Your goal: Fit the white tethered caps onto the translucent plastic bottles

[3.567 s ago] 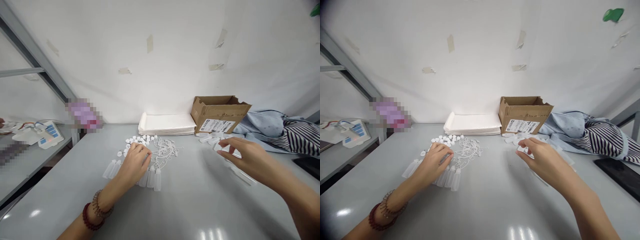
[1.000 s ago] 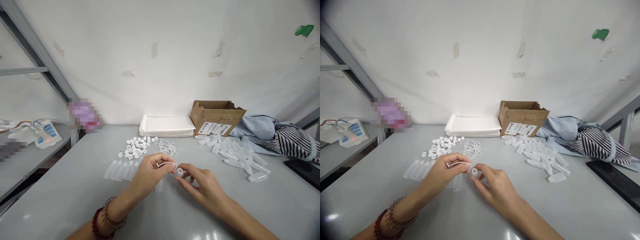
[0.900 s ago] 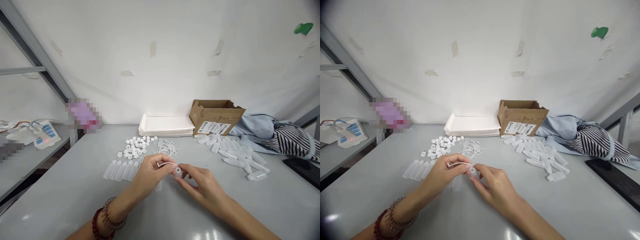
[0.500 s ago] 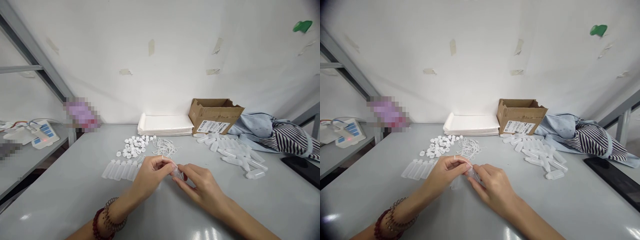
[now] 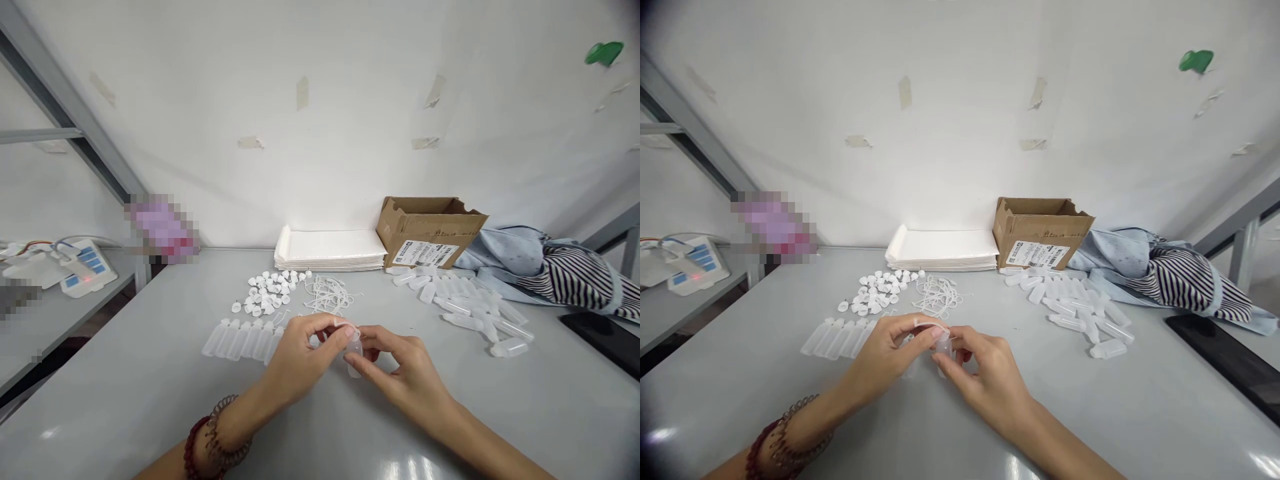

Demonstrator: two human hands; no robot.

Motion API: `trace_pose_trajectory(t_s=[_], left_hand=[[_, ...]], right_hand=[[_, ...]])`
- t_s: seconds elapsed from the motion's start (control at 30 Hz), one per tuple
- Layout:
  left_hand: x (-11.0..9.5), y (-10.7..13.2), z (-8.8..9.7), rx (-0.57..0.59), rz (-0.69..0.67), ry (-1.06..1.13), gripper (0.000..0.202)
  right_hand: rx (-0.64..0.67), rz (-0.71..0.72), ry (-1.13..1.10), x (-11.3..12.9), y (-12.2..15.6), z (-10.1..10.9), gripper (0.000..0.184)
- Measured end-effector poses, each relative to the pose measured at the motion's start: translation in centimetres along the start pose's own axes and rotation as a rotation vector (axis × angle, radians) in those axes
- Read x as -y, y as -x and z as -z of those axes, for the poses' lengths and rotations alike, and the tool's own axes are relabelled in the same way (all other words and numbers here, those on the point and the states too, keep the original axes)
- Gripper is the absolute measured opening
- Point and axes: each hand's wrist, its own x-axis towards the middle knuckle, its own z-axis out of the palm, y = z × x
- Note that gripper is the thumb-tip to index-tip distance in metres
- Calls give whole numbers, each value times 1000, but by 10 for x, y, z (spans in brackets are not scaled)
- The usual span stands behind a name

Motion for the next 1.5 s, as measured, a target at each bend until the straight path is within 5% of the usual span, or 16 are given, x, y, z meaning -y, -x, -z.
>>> trace_pose_trajectory(t_s=[0.27, 0.9, 1.07, 1.17, 1.37, 1.5], left_hand=[[3, 0, -2, -2, -2, -98, 17], [2, -3, 7, 166, -39, -206, 21], [-3, -2, 7, 68, 0, -198, 17], [-3, 1, 8, 14, -62, -207, 17], [-3, 6, 10, 136, -335, -307, 29], [1, 7, 9, 144, -434, -456, 42]], right_hand=[[-22, -40, -14, -5, 4, -5, 36], [-123, 137, 10, -2, 4, -4, 19], [-151, 104, -6, -4, 4, -1, 15], [-153, 37, -57, -2, 3, 2, 16], [-15, -350, -326, 4, 0, 6, 23], [15, -478, -527, 5, -2, 7, 27]])
